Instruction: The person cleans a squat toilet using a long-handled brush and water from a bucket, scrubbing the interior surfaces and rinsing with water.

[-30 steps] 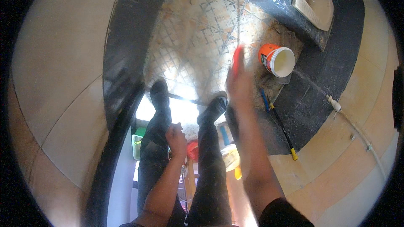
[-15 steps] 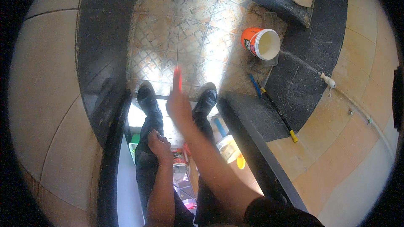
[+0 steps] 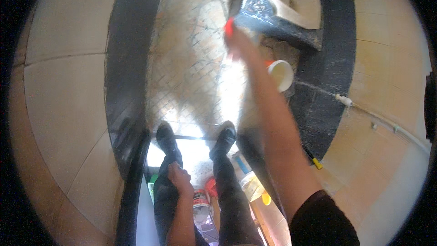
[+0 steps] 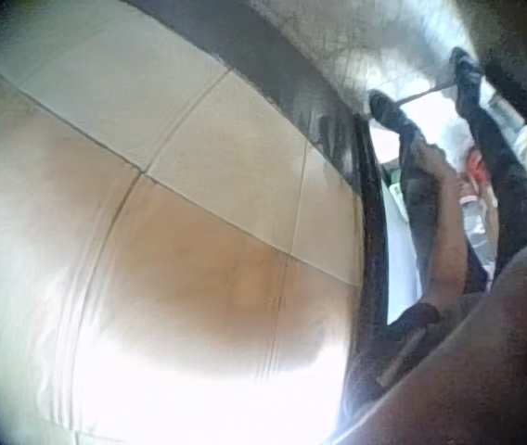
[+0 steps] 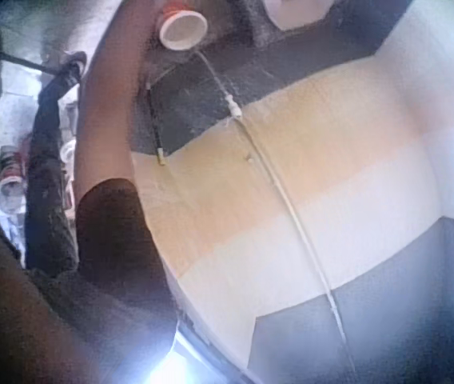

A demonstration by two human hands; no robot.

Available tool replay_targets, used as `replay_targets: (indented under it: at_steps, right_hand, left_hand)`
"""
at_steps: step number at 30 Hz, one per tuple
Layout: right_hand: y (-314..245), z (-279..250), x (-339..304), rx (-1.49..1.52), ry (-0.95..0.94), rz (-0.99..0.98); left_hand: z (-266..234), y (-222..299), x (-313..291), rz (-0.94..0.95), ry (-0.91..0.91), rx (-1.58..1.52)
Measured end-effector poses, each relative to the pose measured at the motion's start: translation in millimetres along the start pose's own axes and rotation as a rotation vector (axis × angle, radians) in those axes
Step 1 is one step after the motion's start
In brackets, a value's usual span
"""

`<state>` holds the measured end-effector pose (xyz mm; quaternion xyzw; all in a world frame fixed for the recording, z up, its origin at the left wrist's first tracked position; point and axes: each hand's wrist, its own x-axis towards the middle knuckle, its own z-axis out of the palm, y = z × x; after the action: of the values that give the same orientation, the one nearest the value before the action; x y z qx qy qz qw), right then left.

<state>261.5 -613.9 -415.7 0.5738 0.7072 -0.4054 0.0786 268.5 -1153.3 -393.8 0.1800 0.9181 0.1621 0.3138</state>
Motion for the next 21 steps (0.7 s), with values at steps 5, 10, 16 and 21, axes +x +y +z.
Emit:
replay_targets:
  at_steps: [5,10,16,21]
  right_hand:
    - [9.4,100.2,-249.6,-0.033,-0.147,0.155]
    - [18.3,161.2,-300.1,0.022,-0.094,0.196]
    - [-8.5,98.6,-44.8,0.058,0.233,0.073]
    - [-51.2,-55.7,79.6,0.064,0.096,0.107]
  left_hand:
    - [55.8,-113.7,3.6,-0.583,-0.053,-0.976]
    - [29.7,-41.7,5.7,-0.511,-0.019,-0.649]
    - [28.4,-27.8,1.9,-0.552,-0.031,-0.731]
    - [8.9,6.9,1.2,-0.473,-0.108,-0.687]
